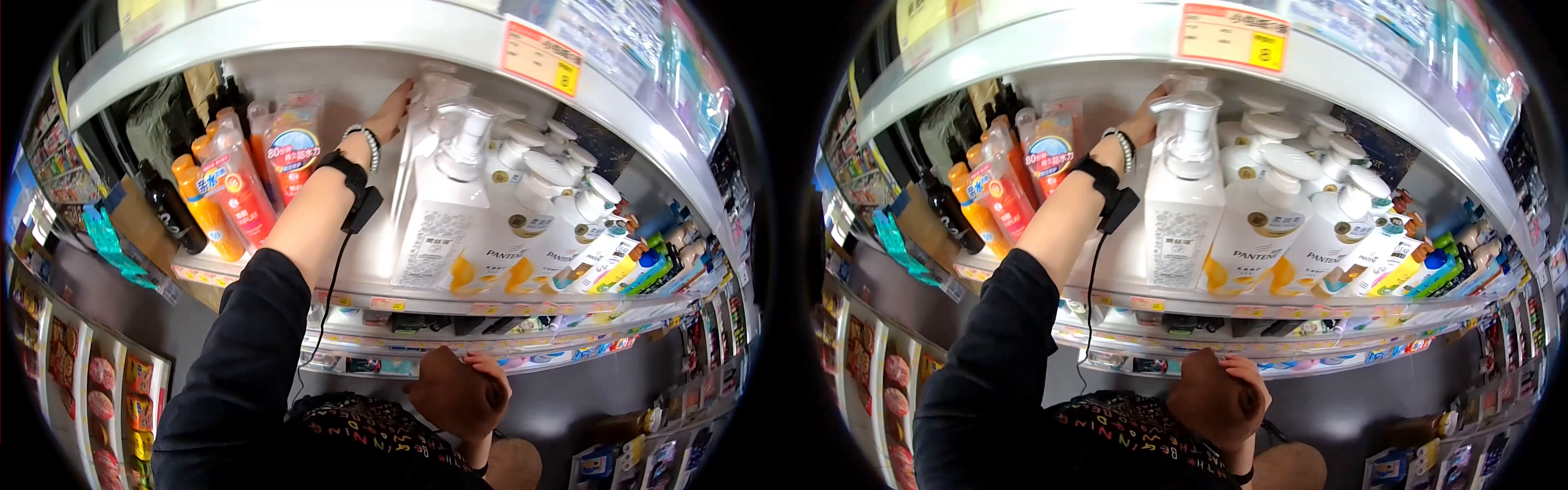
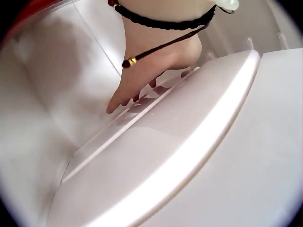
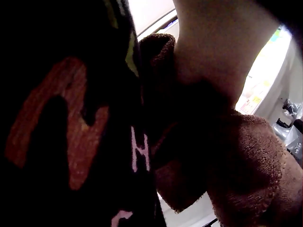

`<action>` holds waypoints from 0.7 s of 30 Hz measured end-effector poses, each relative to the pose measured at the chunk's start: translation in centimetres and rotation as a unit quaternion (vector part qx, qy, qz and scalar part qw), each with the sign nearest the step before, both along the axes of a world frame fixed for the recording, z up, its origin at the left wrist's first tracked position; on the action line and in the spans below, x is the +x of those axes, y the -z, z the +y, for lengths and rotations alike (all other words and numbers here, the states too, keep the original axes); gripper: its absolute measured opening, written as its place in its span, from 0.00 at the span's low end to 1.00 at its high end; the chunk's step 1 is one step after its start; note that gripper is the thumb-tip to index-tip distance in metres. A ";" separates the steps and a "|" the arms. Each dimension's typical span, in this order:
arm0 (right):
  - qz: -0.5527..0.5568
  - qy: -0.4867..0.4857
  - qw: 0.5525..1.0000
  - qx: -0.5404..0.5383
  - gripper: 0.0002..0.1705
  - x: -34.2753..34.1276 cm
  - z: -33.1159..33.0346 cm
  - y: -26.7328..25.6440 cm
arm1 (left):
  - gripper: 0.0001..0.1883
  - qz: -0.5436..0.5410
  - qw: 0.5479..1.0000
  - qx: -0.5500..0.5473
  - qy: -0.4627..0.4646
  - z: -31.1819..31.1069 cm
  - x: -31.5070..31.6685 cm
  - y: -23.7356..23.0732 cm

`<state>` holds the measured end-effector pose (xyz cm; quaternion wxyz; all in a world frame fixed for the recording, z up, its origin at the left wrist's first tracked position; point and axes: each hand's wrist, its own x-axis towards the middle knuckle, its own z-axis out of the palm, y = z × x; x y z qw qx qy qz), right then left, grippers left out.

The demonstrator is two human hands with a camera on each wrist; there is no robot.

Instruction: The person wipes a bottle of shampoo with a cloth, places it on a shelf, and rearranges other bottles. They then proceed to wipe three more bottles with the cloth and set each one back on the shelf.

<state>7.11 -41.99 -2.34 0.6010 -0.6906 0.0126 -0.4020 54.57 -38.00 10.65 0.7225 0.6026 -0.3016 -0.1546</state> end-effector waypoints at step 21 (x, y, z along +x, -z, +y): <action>0.020 0.040 0.999 0.028 0.12 -2.3 -2.6 2.8 | 0.24 0.043 0.995 -0.082 0.036 2.8 1.2 -0.1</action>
